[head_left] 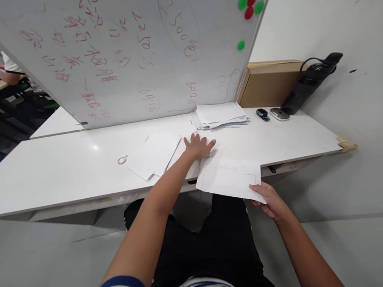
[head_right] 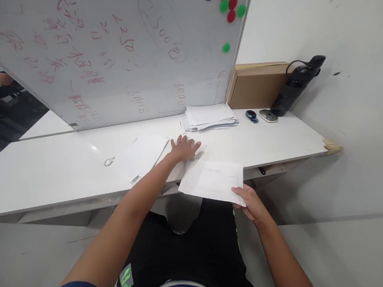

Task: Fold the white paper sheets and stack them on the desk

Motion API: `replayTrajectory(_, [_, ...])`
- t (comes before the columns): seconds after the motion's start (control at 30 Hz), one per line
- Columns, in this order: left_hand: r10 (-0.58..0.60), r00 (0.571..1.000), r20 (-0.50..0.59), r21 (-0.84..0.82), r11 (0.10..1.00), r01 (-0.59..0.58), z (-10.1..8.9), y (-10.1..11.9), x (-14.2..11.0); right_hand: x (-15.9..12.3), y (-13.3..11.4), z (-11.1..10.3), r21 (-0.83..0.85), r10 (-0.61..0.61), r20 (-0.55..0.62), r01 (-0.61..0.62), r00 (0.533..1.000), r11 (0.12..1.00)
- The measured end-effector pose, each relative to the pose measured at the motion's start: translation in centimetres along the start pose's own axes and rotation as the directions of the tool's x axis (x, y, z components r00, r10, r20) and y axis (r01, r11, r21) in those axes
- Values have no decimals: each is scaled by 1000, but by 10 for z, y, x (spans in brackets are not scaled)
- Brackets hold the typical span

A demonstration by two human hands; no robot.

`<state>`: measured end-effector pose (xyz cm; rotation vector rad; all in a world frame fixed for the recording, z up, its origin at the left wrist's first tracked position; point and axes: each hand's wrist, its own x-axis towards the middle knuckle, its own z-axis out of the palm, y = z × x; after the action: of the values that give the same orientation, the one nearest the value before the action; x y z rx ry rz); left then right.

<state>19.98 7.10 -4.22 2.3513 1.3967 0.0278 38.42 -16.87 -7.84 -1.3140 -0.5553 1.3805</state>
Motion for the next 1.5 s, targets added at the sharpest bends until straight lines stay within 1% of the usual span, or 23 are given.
replayTrajectory(0.17, [4, 1000, -7, -12, 1000, -4, -1, 2, -2, 3, 1, -2, 8, -15, -13, 15, 1000, 1000])
replayTrajectory(0.33, [6, 1000, 18, -70, 998, -5, -3, 0, 0, 2, 1, 0, 14, -12, 11, 12, 1000, 1000])
replayTrajectory(0.47, [25, 1000, 1, -82, 996, -25, -3, -2, 1, 0, -2, 1, 5, -9, -4, 9, 1000, 1000])
replayTrajectory(0.67, [17, 998, 53, -106, 994, -11, -6, -6, 4, -3, 1, -12, -5, 1, -32, -1, 999, 1000])
replayTrajectory(0.8, [50, 996, 79, -156, 987, -37, -10, -11, 5, -4, 4, -20, 2, 4, -68, -3, 998, 1000])
replayTrajectory(0.87, [71, 994, 77, -182, 982, -56, -12, -13, 4, -3, 4, -21, 7, -13, -78, 14, 997, 1000])
replayTrajectory(0.97, [82, 994, 67, -205, 976, -67, -13, -14, 3, 1, 2, -16, 13, -27, -77, 29, 997, 1000])
replayTrajectory(1.13, [70, 997, 41, -193, 979, -61, -13, -12, 2, 12, -3, -1, 20, -40, -24, 40, 999, 999])
replayTrajectory(1.23, [72, 996, 49, -183, 981, -62, -12, -9, 2, 14, -5, 3, 8, -38, -28, 39, 999, 999])
replayTrajectory(1.4, [63, 995, 74, -105, 993, -55, -10, -4, 0, 11, -10, -3, -29, -26, -55, 25, 998, 999])
replayTrajectory(1.5, [63, 994, 84, -87, 995, -55, -9, -3, -1, 8, -13, -8, -57, -35, -60, 31, 998, 998])
